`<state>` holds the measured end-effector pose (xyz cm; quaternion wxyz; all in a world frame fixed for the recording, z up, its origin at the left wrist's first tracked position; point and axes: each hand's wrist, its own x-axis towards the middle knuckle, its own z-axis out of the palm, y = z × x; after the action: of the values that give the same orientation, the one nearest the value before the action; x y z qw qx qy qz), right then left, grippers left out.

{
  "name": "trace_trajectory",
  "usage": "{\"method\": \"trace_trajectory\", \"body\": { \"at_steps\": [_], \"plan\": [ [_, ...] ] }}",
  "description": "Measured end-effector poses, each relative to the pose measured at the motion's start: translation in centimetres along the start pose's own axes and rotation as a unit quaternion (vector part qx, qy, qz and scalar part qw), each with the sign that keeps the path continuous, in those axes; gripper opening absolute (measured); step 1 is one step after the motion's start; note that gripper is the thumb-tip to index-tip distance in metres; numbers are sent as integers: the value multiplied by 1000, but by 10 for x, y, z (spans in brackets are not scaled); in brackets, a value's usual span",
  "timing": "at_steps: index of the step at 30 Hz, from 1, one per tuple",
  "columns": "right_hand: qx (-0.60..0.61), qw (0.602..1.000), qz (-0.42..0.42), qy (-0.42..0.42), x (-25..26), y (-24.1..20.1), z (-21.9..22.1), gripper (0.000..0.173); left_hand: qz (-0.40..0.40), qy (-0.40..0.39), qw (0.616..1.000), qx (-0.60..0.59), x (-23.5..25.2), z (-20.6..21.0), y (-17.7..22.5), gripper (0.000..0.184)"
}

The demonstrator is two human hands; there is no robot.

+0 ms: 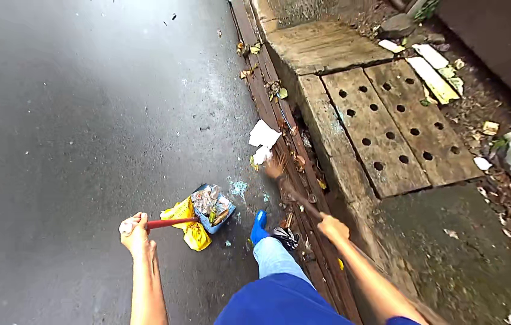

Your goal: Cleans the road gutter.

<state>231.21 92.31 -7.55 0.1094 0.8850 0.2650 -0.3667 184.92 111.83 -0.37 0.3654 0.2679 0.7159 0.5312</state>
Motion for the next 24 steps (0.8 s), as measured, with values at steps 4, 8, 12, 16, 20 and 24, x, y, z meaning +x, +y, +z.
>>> {"method": "trace_trajectory", "body": {
  "at_steps": [4, 8, 12, 16, 20, 24],
  "plan": [
    [36, 993, -70, -93, 43, 13, -82, 53, 34, -21, 999, 36, 45, 90, 25, 17],
    [53, 996, -54, -41, 56, 44, -193, 51, 23, -39, 997, 68, 65, 164, 44, 21],
    [1, 999, 11, 46, 87, -19, -225, 54, 42, -91, 990, 99, 85, 206, 39, 22],
    [-51, 999, -5, -19, 156, -84, -205, 52, 73, -140, 981, 109, 92, 230, 35, 21],
    [-36, 998, -49, -9, 153, -56, -244, 52, 84, -142, 981, 104, 106, 239, 36, 21],
    [-4, 998, 26, 54, 128, -43, -290, 53, 92, -137, 982, 97, 111, 248, 43, 20]
  ]
}}
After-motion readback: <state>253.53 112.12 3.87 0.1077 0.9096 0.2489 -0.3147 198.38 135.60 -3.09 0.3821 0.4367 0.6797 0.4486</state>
